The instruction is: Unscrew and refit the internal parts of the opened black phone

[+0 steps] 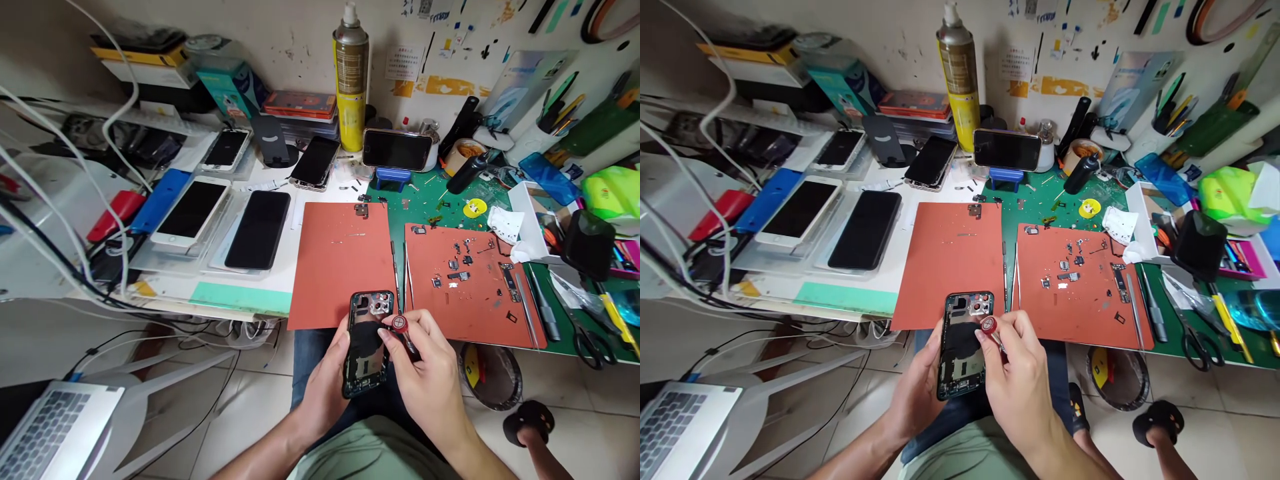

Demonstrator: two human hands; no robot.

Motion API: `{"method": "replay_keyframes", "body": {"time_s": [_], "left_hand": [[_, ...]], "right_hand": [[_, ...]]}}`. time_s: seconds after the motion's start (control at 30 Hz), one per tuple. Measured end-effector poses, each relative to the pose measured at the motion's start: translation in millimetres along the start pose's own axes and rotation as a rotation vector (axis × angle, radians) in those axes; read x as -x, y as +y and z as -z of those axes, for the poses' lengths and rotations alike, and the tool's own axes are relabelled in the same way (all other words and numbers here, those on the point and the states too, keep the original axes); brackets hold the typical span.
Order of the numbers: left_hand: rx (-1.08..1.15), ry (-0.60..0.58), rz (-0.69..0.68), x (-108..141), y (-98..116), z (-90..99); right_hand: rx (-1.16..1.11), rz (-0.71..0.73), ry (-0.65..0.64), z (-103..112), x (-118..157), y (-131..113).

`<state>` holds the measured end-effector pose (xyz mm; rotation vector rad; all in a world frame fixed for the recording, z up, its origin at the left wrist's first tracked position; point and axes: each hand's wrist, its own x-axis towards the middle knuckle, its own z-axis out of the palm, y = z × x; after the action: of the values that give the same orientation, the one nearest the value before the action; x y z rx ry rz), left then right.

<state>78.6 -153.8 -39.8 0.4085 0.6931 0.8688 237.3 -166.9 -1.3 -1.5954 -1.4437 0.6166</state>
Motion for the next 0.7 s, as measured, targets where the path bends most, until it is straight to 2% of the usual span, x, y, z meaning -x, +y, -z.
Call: {"method": "replay_keyframes", "body": {"time_s": [0.23, 0.57, 0.7], "left_hand": [[-0.081, -0.039, -0.026, 6.3, -0.8, 4.8], [-0.258, 0.026, -0.076, 4.2, 0.0, 7.3], [-0.342, 0.014, -0.101, 4.3, 2.4, 5.5]], "right_hand": [[0.021, -0.038, -0.043, -5.7, 0.1, 1.5], [0.081, -0.036, -0.107, -5.5, -2.1, 3.2], [0.082, -0.029, -0.11, -3.1, -1.9, 0.5]]}}
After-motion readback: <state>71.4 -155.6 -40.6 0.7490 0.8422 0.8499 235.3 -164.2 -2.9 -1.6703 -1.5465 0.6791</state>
